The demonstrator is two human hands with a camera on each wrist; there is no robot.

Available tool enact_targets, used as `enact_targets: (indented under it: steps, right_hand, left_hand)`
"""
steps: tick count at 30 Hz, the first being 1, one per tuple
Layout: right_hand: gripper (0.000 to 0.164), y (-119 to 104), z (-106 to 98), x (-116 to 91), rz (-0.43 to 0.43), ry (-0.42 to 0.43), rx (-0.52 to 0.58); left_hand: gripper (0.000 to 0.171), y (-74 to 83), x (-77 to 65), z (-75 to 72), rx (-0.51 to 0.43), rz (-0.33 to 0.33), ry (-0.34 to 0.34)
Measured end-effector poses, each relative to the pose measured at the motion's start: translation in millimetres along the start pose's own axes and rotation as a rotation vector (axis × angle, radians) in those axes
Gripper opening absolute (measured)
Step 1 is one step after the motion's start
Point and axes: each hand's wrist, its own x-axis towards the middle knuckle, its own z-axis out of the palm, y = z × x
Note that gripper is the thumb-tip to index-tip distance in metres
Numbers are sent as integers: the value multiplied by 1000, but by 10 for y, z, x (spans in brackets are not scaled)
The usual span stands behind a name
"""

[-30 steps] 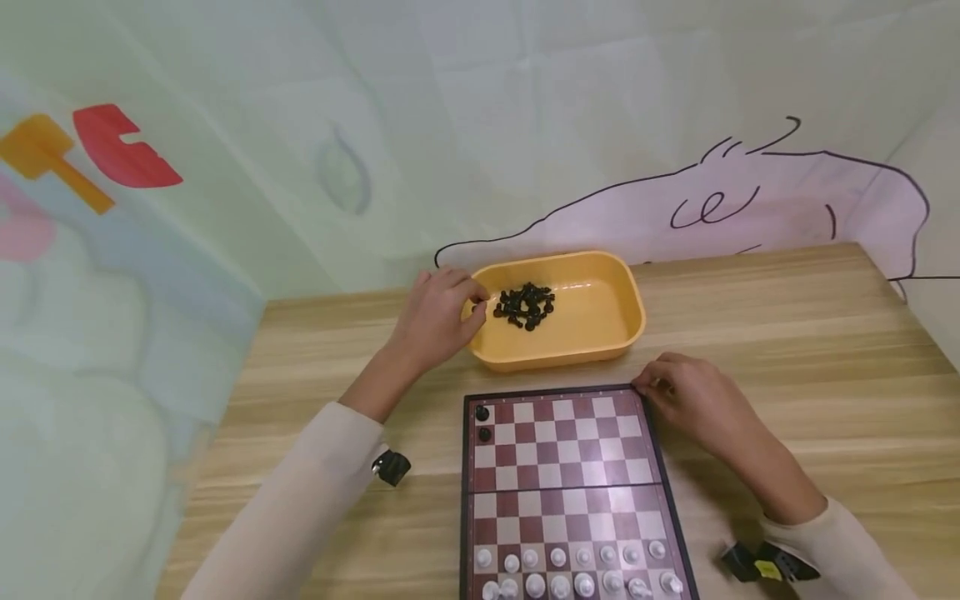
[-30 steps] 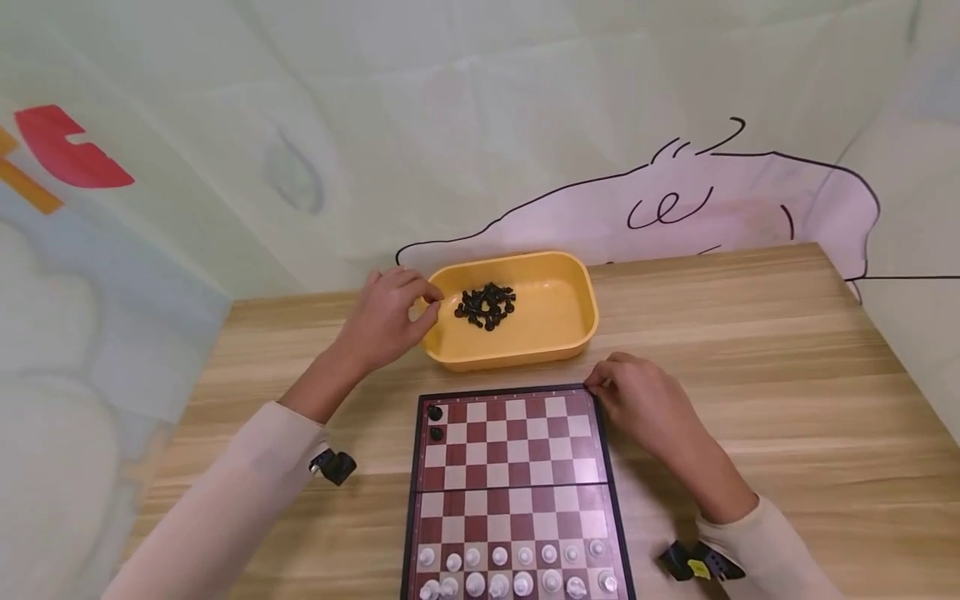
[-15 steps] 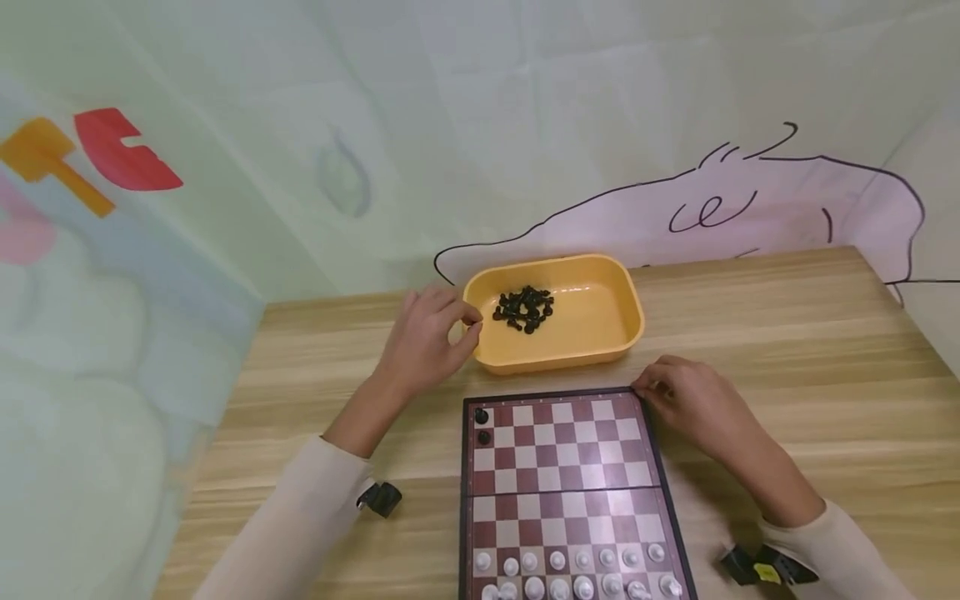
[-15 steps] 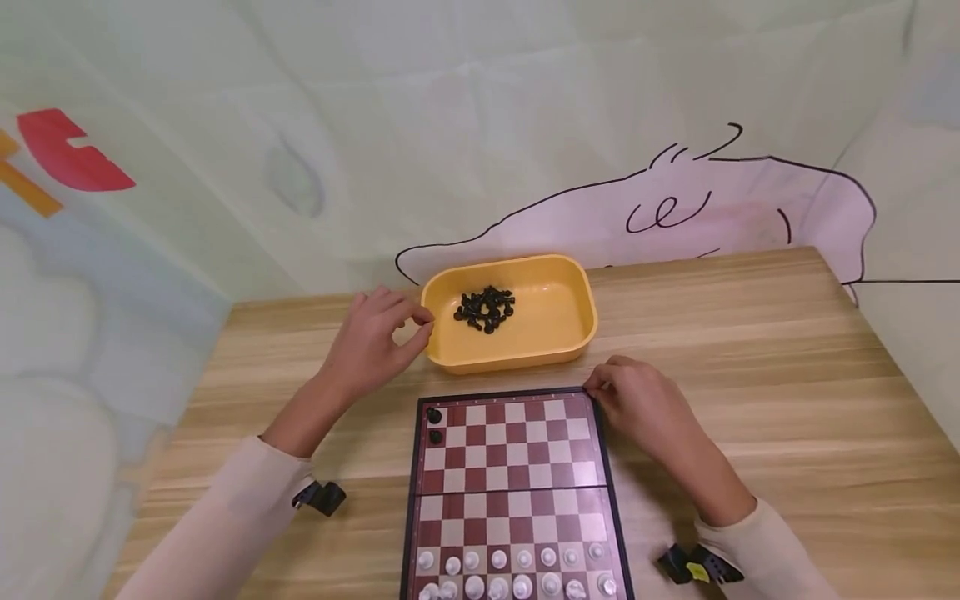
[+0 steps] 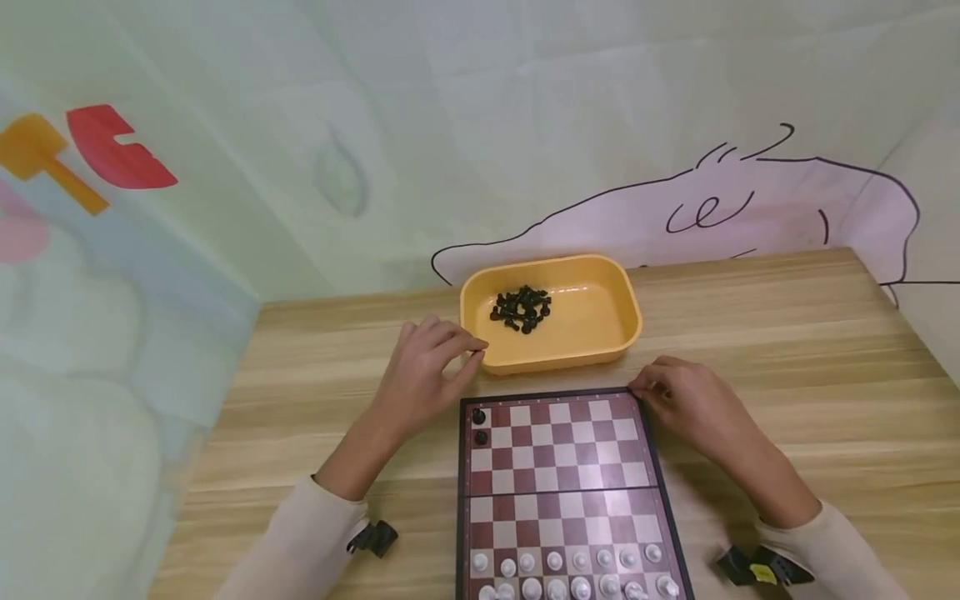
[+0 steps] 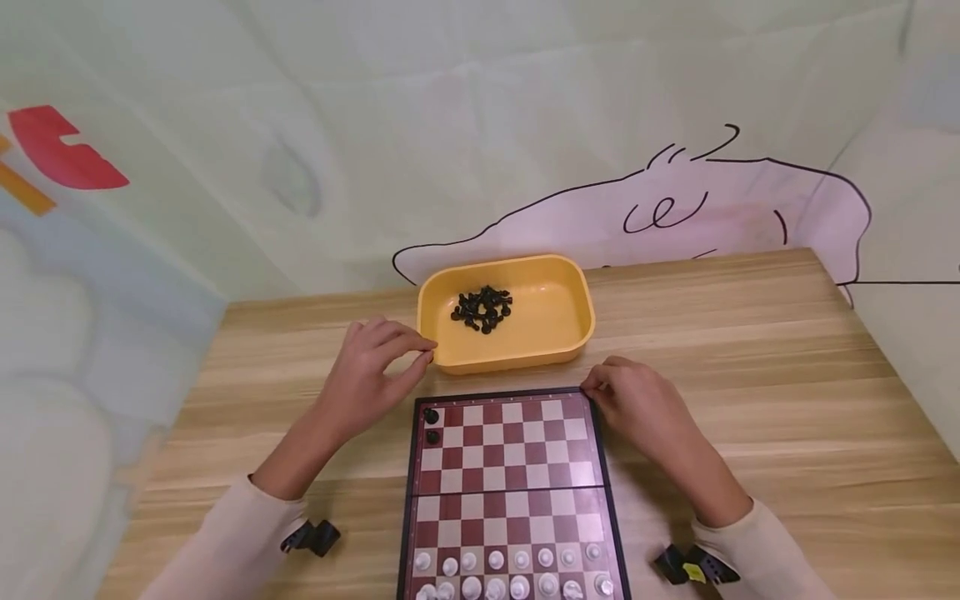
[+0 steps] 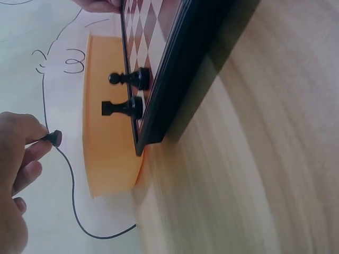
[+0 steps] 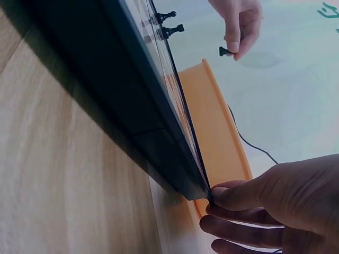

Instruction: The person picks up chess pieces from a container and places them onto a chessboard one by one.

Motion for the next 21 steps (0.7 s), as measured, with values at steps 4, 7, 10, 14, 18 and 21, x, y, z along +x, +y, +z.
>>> enact_targets:
  steps: [4,7,10,14,18,21]
  right_hand:
    - [10,2,11,-7,7,-3,0]
    - [10,0,18,-10,11,-8,0]
    - [10,-9,18,-9,12,-14,-2]
    - [9,-17,17,-11,8,-7,-9]
    - [10,-19,15,-17,6,1,-11]
    - [10,-25,11,-16,4,4,-6]
  left_hand:
    - [12,66,-55,-22,-22,-28,-18]
    - [13,114,-103,-32,-41,-50,-25]
    - [14,168,-159,-27,-54,-62,-27]
    - [15,249,-206,-7,-55,-64,-38]
    - [16,319,-252,3,-40,-49,-71]
    - [16,342,-294,8,-39,-34,-81]
